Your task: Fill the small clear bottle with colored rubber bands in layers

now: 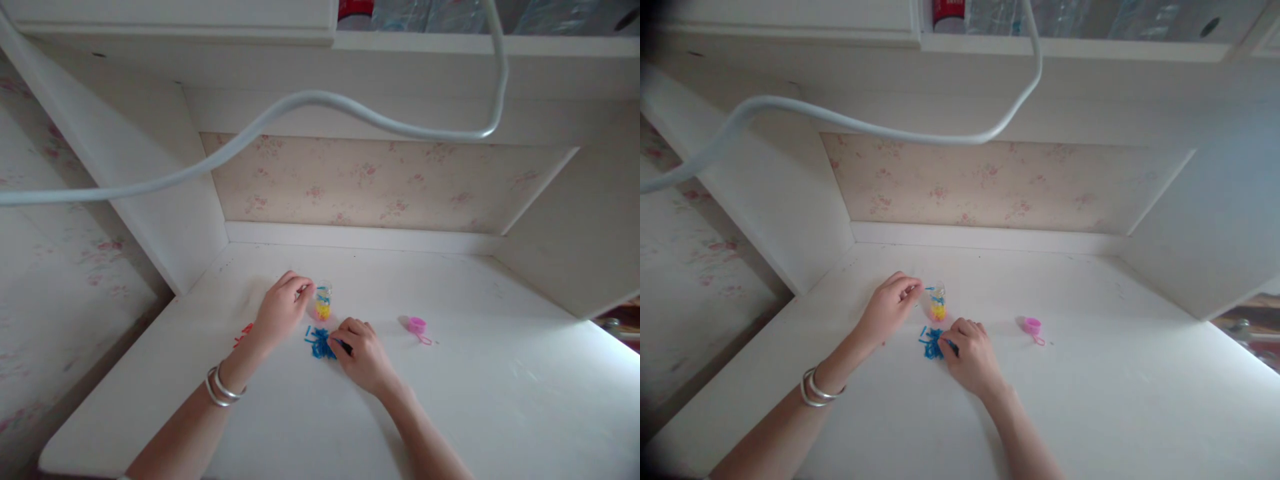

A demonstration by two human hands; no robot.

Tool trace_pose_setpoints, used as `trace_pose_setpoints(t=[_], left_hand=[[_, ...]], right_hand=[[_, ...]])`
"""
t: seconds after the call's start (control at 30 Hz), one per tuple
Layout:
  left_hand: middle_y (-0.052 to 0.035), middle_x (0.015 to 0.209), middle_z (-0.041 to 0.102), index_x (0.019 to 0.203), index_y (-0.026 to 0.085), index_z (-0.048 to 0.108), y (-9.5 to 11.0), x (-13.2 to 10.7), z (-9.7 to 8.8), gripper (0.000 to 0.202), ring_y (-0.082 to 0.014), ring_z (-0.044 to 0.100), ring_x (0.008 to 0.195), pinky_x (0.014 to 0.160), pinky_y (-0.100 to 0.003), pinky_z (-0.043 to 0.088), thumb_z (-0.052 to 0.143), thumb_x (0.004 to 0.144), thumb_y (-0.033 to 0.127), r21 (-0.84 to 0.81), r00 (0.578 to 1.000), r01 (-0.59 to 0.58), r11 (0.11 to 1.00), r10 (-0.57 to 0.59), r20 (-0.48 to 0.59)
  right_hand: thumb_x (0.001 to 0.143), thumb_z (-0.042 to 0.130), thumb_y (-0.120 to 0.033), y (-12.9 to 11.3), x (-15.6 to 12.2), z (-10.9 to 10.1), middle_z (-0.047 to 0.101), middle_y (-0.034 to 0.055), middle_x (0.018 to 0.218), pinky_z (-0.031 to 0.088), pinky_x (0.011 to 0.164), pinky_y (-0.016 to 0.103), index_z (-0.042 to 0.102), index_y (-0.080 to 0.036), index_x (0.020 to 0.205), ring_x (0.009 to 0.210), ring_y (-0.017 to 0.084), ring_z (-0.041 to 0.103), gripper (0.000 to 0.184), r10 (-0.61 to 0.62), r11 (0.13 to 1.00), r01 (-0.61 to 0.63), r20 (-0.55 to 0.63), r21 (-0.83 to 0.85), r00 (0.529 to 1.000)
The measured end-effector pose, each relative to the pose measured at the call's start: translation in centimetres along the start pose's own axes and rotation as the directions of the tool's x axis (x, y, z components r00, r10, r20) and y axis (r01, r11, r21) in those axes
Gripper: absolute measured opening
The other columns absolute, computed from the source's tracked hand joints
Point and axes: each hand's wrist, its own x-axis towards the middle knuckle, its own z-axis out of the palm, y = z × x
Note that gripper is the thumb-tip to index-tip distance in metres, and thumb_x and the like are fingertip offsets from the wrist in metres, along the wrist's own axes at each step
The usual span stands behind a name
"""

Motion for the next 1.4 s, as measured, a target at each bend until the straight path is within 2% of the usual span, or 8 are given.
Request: trace_pose_setpoints(t=[0.13, 0.33, 0.5, 0.63, 0.8, 1.03, 1.2, 1.4], left_hand=[[-0.0018, 0.092, 0.062, 0.092, 0.021, 0.066, 0.3, 1.7, 0.7, 0.020, -0.0122, 0.060, 0.079, 0.074, -0.023, 0.046, 0.048, 0.093, 0.030, 0.125, 1.000, -0.010, 0.992, 0.009, 0.012], [-0.0009, 0.089, 0.063, 0.090, 0.024, 0.069, 0.2, 2.1, 1.5, 0.025, -0.0118, 0.061, 0.077, 0.073, -0.022, 0.044, 0.046, 0.094, 0.033, 0.245, 0.997, -0.010, 0.969, -0.008, 0.075], [-0.0021, 0.086, 0.062, 0.089, 0.020, 0.067, -0.2, 1.3, 0.5, 0.029, -0.0119, 0.058, 0.073, 0.069, -0.022, 0.042, 0.042, 0.095, 0.033, 0.216, 1.000, 0.017, 0.976, -0.020, 0.011], [-0.0026, 0.082, 0.060, 0.087, 0.019, 0.064, -1.1, -0.7, 0.1, 0.031, -0.0128, 0.056, 0.074, 0.067, -0.023, 0.042, 0.040, 0.096, 0.036, 0.158, 1.000, 0.022, 0.987, -0.022, -0.002], [-0.0034, 0.083, 0.061, 0.085, 0.019, 0.064, -2.7, -4.3, 1.2, 0.030, -0.0142, 0.058, 0.077, 0.072, -0.025, 0.045, 0.040, 0.095, 0.034, 0.111, 0.986, 0.056, 0.992, -0.073, 0.153], [-0.0038, 0.097, 0.064, 0.097, 0.023, 0.067, -3.4, -7.1, 2.9, 0.023, -0.0160, 0.063, 0.082, 0.074, -0.026, 0.048, 0.050, 0.090, 0.037, 0.081, 0.901, 0.099, 0.992, -0.124, 0.416], [-0.0025, 0.100, 0.064, 0.102, 0.026, 0.066, -3.0, -7.9, 3.2, 0.021, -0.0151, 0.064, 0.077, 0.070, -0.025, 0.048, 0.054, 0.088, 0.036, 0.128, 0.878, 0.067, 0.989, -0.120, 0.464], [-0.0023, 0.095, 0.064, 0.096, 0.025, 0.067, -3.0, -7.8, 3.0, 0.019, -0.0162, 0.064, 0.080, 0.073, -0.026, 0.047, 0.050, 0.090, 0.032, 0.120, 0.882, 0.070, 0.990, -0.117, 0.457]], right_hand=[[0.090, 0.055, -0.026, -0.2, -0.1, 0.1, 0.061, 0.0014, 0.084, 0.037, 0.077, 0.031, 0.070, -0.027, 0.085, 0.081, 0.015, 0.055, 0.016, -0.039, 0.995, 0.043, 0.050, -0.093, 0.998], [0.090, 0.054, -0.026, 0.1, -0.1, 0.1, 0.061, 0.0015, 0.085, 0.035, 0.077, 0.030, 0.070, -0.027, 0.087, 0.081, 0.015, 0.054, 0.016, -0.030, 0.994, 0.034, 0.037, -0.105, 0.999], [0.087, 0.058, -0.028, -0.2, -0.2, -0.2, 0.061, 0.0010, 0.084, 0.034, 0.077, 0.030, 0.070, -0.027, 0.086, 0.083, 0.016, 0.054, 0.011, -0.057, 0.989, 0.069, 0.087, -0.132, 0.995], [0.081, 0.065, -0.032, -0.6, -0.2, -0.3, 0.062, 0.0018, 0.087, 0.033, 0.078, 0.033, 0.070, -0.029, 0.092, 0.086, 0.019, 0.052, 0.012, -0.082, 0.974, 0.112, 0.154, -0.199, 0.985], [0.086, 0.058, -0.026, -0.7, -0.1, 0.3, 0.062, 0.0019, 0.084, 0.032, 0.077, 0.033, 0.070, -0.027, 0.083, 0.084, 0.018, 0.051, 0.012, -0.090, 0.959, 0.129, 0.160, -0.252, 0.983], [0.086, 0.060, -0.030, -0.4, 0.1, 0.3, 0.061, 0.0016, 0.085, 0.032, 0.077, 0.032, 0.070, -0.027, 0.091, 0.085, 0.017, 0.052, 0.011, -0.043, 0.965, 0.073, 0.122, -0.251, 0.992], [0.087, 0.057, -0.027, -0.2, 0.0, 0.3, 0.060, 0.0015, 0.083, 0.032, 0.076, 0.032, 0.070, -0.027, 0.086, 0.084, 0.017, 0.052, 0.013, -0.007, 0.963, 0.043, 0.134, -0.267, 0.991], [0.090, 0.052, -0.024, -0.3, 0.1, 0.3, 0.061, 0.0017, 0.081, 0.032, 0.076, 0.031, 0.070, -0.026, 0.083, 0.083, 0.016, 0.053, 0.020, -0.026, 0.968, 0.059, 0.133, -0.245, 0.991]])
